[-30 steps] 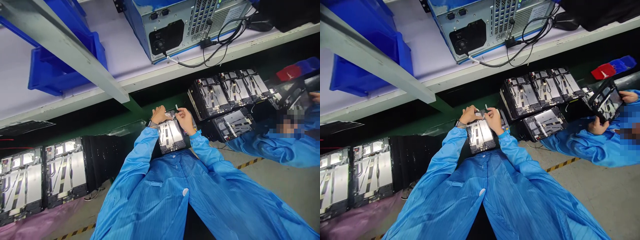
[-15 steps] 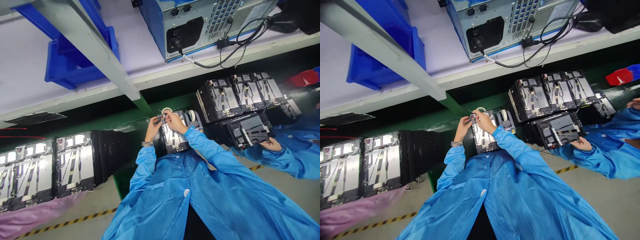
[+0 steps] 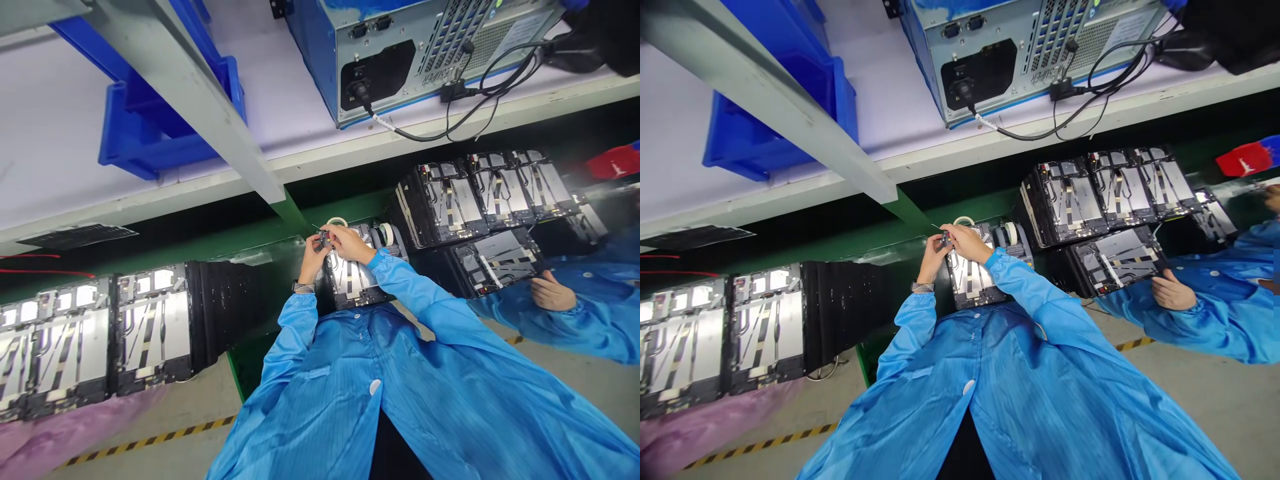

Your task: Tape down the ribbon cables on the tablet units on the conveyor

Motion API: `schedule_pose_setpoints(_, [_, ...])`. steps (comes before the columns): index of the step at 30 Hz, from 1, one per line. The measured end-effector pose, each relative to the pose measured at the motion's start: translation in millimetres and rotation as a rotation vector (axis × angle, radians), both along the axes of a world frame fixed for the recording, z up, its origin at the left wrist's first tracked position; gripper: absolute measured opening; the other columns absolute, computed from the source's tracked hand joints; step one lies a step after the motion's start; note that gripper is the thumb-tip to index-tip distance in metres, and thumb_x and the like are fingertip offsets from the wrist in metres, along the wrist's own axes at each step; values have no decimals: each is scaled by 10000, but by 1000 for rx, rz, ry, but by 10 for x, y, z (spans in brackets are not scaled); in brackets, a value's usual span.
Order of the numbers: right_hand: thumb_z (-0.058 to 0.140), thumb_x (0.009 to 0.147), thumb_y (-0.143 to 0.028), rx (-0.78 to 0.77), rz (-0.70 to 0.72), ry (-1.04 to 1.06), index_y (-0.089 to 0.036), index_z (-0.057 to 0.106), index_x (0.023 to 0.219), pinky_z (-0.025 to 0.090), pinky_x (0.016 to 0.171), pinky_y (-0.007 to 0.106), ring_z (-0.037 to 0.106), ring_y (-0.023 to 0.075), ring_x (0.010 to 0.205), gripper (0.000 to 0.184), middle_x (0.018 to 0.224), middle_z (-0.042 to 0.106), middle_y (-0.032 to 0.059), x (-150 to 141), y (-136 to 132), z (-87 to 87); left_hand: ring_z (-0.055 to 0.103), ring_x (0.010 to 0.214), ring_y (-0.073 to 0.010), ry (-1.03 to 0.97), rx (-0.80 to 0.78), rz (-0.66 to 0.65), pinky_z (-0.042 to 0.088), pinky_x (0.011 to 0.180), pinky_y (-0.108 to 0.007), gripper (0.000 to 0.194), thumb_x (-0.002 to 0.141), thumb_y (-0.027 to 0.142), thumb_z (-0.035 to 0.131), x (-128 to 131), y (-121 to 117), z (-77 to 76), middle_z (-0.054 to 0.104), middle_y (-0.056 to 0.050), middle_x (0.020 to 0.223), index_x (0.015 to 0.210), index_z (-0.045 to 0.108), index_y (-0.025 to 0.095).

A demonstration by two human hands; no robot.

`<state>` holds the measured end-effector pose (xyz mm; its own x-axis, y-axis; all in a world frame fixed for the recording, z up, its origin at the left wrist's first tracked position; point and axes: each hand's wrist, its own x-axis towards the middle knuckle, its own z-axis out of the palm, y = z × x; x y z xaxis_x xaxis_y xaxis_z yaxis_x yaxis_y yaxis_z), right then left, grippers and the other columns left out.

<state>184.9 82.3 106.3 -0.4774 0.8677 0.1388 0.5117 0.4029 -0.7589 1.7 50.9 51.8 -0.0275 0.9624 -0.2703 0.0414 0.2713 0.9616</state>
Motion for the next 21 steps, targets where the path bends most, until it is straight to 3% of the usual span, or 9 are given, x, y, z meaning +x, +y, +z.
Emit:
schedule_pose_setpoints(4, [532,881,-66,-36,-76,45,-177,572,1446,492,898,382,613,256,980,577,1013,682,76,26,-45,1,606,1271,-264,-29,-13,22,491,1091,-445,492,794,248,796,38,-7,24,630,-88,1337,1236,580,258])
schedule_pose_setpoints(7, [606,881,-142,-134,-249,275,-208,618,1375,487,861,369,608,232,929,499,1030,684,62,-13,-222,106,609,1264,-258,-40,-18,65,497,1080,-436,476,800,240,784,70,-23,7,633,-79,1321,1230,581,266])
schedule_pose_setpoints(11, [717,868,-318,-664,-413,837,-224,662,1242,388,613,292,508,147,640,390,849,686,4,-129,-584,260,622,1250,-252,-63,9,74,502,1074,-433,475,824,259,780,96,-59,-29,643,-70,1308,1254,580,280])
schedule_pose_setpoints(14, [794,782,-312,-956,-476,1138,-202,689,1197,361,583,279,521,131,625,442,840,713,16,-201,-793,278,624,1254,-247,-74,60,67,504,1065,-419,499,846,273,770,111,-86,-11,642,-66,1327,1304,572,296])
schedule_pose_setpoints(21, [809,756,-241,-1037,-467,1342,-175,701,1221,408,625,277,591,140,690,482,882,747,44,-290,-885,216,626,1239,-248,-70,151,48,521,995,-378,519,848,247,744,145,-99,98,632,-59,1354,1333,568,309])
